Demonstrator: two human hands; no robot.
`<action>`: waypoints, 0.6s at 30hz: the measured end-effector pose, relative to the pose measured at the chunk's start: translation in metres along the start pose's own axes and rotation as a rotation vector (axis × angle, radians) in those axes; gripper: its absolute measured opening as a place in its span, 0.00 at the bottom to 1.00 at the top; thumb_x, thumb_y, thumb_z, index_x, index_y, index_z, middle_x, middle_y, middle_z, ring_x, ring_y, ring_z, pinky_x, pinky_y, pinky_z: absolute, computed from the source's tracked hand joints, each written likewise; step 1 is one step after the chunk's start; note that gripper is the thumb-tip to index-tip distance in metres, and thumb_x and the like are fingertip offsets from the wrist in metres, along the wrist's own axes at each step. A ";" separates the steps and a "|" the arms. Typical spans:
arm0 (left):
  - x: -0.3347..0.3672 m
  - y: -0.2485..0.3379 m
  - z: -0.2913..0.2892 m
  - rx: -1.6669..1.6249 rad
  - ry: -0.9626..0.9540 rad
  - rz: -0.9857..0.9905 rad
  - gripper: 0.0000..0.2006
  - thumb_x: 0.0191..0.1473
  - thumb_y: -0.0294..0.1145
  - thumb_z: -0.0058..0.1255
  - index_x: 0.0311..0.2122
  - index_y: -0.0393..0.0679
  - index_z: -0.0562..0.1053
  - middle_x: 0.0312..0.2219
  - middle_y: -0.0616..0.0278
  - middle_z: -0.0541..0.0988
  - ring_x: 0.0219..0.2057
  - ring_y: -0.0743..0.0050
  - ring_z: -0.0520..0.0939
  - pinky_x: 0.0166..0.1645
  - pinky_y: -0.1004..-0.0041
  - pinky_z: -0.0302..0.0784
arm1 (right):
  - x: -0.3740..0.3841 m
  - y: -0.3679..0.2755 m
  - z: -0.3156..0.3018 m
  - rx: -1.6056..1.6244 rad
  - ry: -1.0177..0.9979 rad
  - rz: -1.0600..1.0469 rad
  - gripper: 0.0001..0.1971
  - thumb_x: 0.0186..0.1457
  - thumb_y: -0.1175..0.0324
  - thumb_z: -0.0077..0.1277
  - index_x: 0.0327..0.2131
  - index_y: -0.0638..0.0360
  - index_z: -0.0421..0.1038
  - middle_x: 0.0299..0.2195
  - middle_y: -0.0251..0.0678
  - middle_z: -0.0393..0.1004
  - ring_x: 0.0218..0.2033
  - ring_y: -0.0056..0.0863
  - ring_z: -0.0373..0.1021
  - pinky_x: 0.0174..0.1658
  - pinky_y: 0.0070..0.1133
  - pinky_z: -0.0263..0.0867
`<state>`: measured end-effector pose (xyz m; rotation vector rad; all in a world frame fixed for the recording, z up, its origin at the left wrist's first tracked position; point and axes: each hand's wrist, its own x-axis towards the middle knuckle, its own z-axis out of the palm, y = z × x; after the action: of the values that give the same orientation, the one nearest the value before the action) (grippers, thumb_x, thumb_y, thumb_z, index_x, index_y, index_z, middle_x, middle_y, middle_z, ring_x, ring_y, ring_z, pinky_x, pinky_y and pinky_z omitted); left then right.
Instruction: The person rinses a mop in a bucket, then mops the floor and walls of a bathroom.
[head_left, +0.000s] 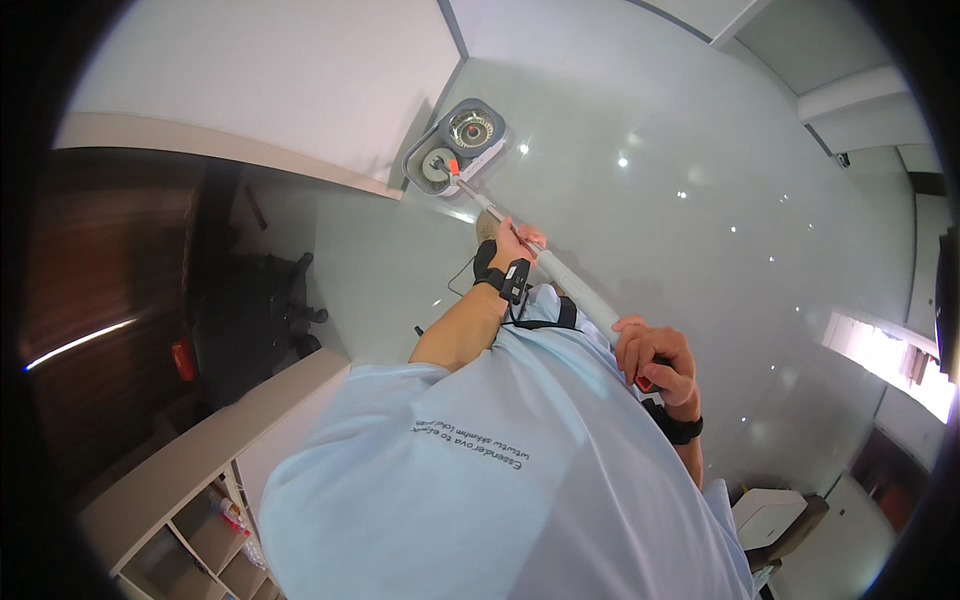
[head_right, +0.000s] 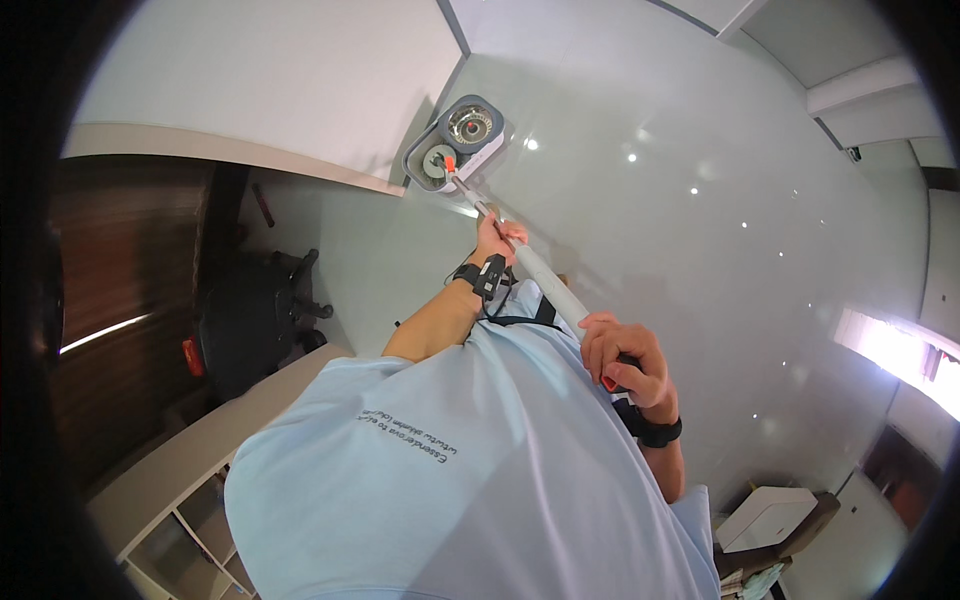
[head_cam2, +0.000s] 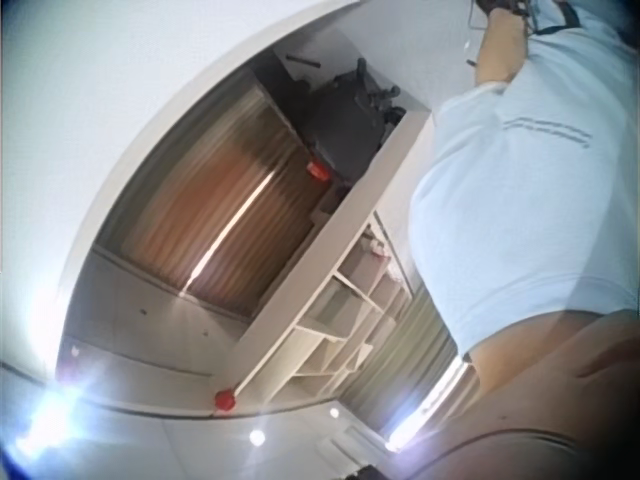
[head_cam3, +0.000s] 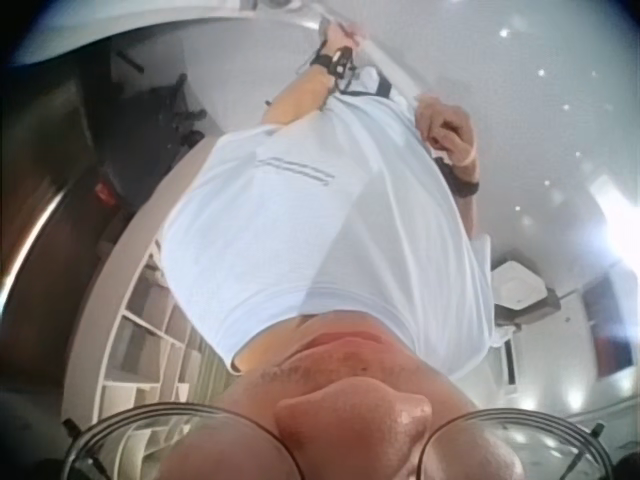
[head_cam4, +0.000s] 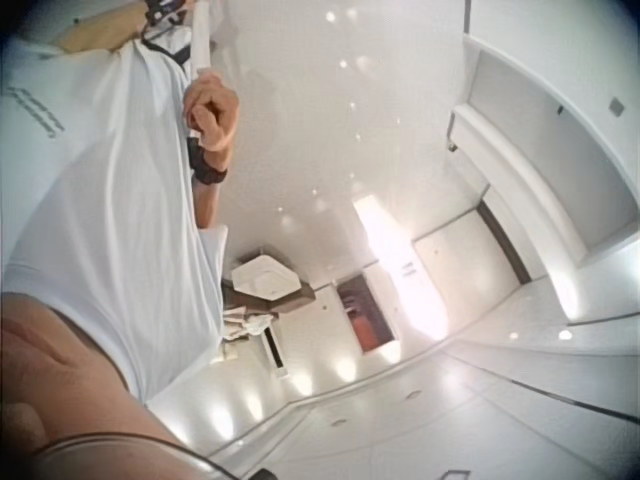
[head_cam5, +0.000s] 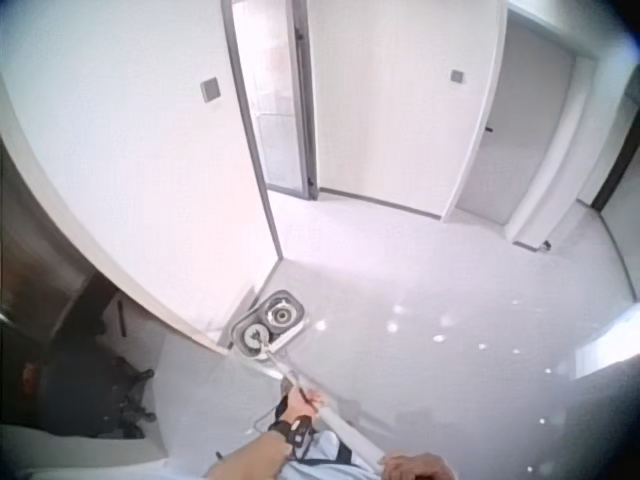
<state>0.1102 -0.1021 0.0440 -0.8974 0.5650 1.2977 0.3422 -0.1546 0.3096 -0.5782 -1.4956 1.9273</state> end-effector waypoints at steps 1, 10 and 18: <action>0.000 -0.003 -0.004 0.097 0.032 0.026 0.22 0.53 0.51 0.36 0.15 0.49 0.52 0.09 0.71 0.54 0.12 0.76 0.58 0.21 0.73 0.60 | -0.004 0.004 0.001 -0.003 0.008 -0.005 0.05 0.34 0.71 0.41 0.12 0.55 0.58 0.13 0.31 0.67 0.21 0.27 0.63 0.50 0.31 0.49; 0.005 0.004 -0.011 0.161 0.118 -0.128 0.19 0.51 0.47 0.40 0.16 0.49 0.54 0.09 0.71 0.57 0.13 0.74 0.60 0.24 0.68 0.62 | -0.011 0.003 0.005 -0.010 0.100 -0.034 0.10 0.38 0.66 0.42 0.10 0.56 0.57 0.12 0.33 0.67 0.20 0.26 0.62 0.48 0.29 0.51; 0.010 0.035 0.005 0.427 0.141 0.211 0.18 0.55 0.44 0.37 0.18 0.45 0.59 0.13 0.63 0.63 0.17 0.65 0.66 0.28 0.64 0.66 | 0.048 -0.015 0.017 -0.015 -0.020 -0.039 0.19 0.50 0.54 0.42 0.20 0.62 0.67 0.20 0.34 0.69 0.24 0.26 0.64 0.49 0.27 0.51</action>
<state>0.0777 -0.0917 0.0302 -0.5856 1.0264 1.2398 0.3002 -0.1303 0.3298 -0.5338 -1.5244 1.8992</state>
